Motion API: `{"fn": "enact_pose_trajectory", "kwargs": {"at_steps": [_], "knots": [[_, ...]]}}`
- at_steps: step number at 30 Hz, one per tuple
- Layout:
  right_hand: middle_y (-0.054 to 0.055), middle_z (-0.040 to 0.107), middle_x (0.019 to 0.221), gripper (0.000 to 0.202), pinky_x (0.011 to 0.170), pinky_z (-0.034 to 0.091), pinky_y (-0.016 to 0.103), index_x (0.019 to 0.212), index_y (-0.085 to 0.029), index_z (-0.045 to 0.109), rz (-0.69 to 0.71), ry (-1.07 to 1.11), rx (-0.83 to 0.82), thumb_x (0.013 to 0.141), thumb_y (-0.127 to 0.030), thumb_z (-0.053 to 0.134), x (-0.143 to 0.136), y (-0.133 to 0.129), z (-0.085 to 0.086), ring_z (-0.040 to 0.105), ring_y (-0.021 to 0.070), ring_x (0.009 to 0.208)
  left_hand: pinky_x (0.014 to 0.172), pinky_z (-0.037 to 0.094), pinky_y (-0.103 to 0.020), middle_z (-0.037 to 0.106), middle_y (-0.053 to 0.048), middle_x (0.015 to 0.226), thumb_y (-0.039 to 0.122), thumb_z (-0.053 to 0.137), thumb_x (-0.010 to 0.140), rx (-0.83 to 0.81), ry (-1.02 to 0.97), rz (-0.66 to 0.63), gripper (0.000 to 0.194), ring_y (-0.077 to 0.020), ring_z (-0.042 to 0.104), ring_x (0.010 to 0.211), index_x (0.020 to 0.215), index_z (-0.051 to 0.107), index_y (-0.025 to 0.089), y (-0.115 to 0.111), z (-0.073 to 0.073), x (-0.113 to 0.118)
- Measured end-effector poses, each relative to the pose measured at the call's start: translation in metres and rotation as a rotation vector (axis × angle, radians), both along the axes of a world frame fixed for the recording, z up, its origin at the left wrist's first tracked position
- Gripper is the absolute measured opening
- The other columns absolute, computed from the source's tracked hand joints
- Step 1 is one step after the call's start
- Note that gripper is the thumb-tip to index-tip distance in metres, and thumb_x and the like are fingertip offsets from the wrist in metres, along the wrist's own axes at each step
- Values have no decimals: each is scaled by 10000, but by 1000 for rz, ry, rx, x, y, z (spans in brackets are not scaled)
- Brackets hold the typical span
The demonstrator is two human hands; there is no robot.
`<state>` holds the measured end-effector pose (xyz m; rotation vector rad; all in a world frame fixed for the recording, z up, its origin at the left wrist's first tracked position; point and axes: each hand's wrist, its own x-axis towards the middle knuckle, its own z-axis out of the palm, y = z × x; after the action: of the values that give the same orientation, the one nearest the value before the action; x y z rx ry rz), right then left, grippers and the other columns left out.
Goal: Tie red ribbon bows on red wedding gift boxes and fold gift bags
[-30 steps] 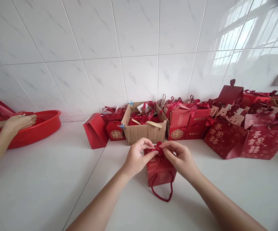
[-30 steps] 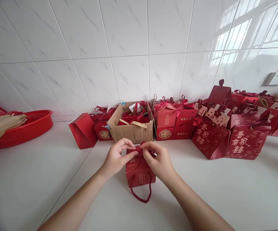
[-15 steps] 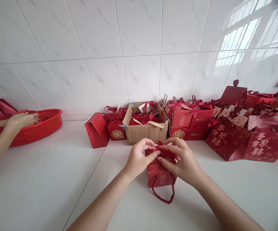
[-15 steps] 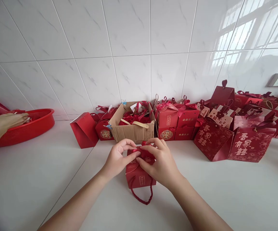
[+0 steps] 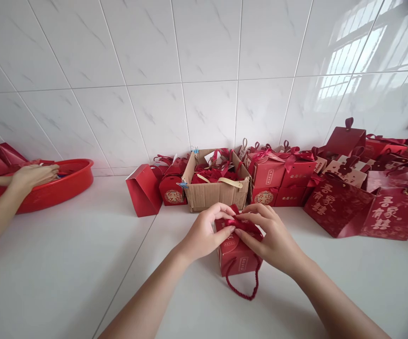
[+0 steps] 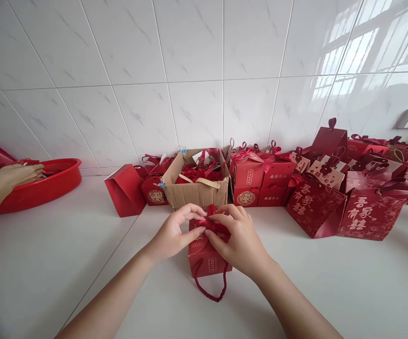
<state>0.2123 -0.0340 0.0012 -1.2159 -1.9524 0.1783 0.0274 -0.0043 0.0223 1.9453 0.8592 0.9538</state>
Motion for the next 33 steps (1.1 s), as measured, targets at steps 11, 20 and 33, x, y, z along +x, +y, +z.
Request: {"fn": "enact_pose_trajectory", "kwargs": {"at_steps": [11, 20, 33], "knots": [[87, 592, 1033, 149, 873, 447, 436, 823, -232, 719, 4, 174, -63, 847, -300, 587, -2, 2, -1, 539, 249, 992, 816, 471, -295, 642, -31, 910, 223, 583, 845, 168, 75, 101, 89, -167, 630, 899, 918, 536, 205, 0, -6, 3], [106, 495, 1256, 286, 932, 438, 403, 769, -204, 695, 82, 495, -443, 820, -469, 599, -6, 5, -1, 451, 282, 1214, 880, 442, -339, 617, -6, 873, 209, 590, 839, 329, 102, 210, 73, -155, 625, 861, 893, 541, 215, 3, -17, 6], [94, 463, 1403, 351, 1055, 318, 387, 697, -193, 654, 328, 558, -599, 877, -475, 551, -7, 2, 4, 169, 255, 1434, 776, 482, -281, 628, -15, 873, 193, 566, 829, 141, -15, 181, 130, -159, 633, 872, 921, 477, 214, 5, -16, 6]]}}
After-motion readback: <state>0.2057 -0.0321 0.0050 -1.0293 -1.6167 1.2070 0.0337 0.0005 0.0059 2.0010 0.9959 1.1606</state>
